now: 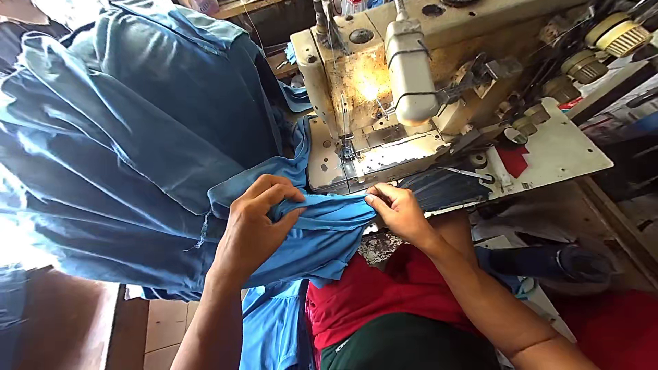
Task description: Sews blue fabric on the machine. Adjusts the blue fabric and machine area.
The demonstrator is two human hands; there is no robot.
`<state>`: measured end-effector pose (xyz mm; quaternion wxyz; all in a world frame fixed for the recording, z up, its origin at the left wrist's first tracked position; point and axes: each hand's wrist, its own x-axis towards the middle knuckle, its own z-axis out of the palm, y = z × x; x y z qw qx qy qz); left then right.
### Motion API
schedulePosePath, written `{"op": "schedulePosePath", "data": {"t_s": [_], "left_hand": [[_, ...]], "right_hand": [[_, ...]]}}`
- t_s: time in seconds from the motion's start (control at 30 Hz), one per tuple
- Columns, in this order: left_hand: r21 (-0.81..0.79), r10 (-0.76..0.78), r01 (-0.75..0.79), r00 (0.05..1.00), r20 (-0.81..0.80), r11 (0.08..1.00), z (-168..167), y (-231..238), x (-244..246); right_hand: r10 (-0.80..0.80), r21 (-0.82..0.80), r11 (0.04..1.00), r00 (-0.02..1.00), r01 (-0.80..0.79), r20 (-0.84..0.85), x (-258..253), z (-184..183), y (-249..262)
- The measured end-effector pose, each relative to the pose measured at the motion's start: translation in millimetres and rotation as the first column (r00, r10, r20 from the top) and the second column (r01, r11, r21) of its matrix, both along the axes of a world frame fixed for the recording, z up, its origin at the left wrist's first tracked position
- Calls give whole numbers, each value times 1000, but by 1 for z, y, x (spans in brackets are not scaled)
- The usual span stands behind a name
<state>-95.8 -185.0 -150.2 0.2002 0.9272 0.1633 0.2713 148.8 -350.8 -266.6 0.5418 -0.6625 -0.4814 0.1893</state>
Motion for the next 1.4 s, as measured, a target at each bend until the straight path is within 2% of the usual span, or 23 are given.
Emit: {"op": "schedulePosePath", "data": {"t_s": [0.1,0.23,0.3,0.37,0.47,0.53,0.6,0.7,0.77,0.83,1.0,1.13,1.27,1.4], "left_hand": [[-31,-20,20,1000,15,999,-1,0,9],[-21,-7,9,998,59,1000,2,-2,21],[18,20,-22,997,78,1000,5,-2,26],[31,55,-58,994,93,998,6,-1,30],[-152,-37,62,985,166,986,-2,3,39],[-314,-113,190,962,247,930,-10,2,49],[-347,-59,141,970,235,927,-13,-5,60],[-98,54,-45,994,91,994,-6,-8,75],[51,71,-73,997,29,996,-10,-1,84],[111,70,-68,998,-9,992,-16,7,94],[18,143,-142,989,-46,990,-24,24,118],[-30,228,-231,971,-76,973,-25,55,154],[-80,125,-118,988,88,990,-43,82,172],[-87,100,-91,990,102,992,-31,70,167]], "right_hand": [[48,-30,999,970,-42,237,-8,5,3],[40,43,997,941,-58,337,-19,12,11],[47,93,993,959,-76,279,-17,13,13],[83,141,985,988,-101,129,-16,16,11],[128,111,987,986,-117,-102,-13,18,5],[156,71,987,962,-144,-226,-12,18,2],[168,64,986,940,-156,-296,-12,16,-1],[152,98,987,927,-125,-344,-11,16,-3],[139,118,988,923,-103,-358,-12,15,-4],[139,146,985,917,-90,-374,-12,13,-4],[134,213,976,894,-45,-427,-9,11,-2],[102,245,969,889,12,-447,-2,16,6],[66,238,970,887,50,-457,2,21,17],[57,241,969,884,64,-464,-5,22,14]]}}
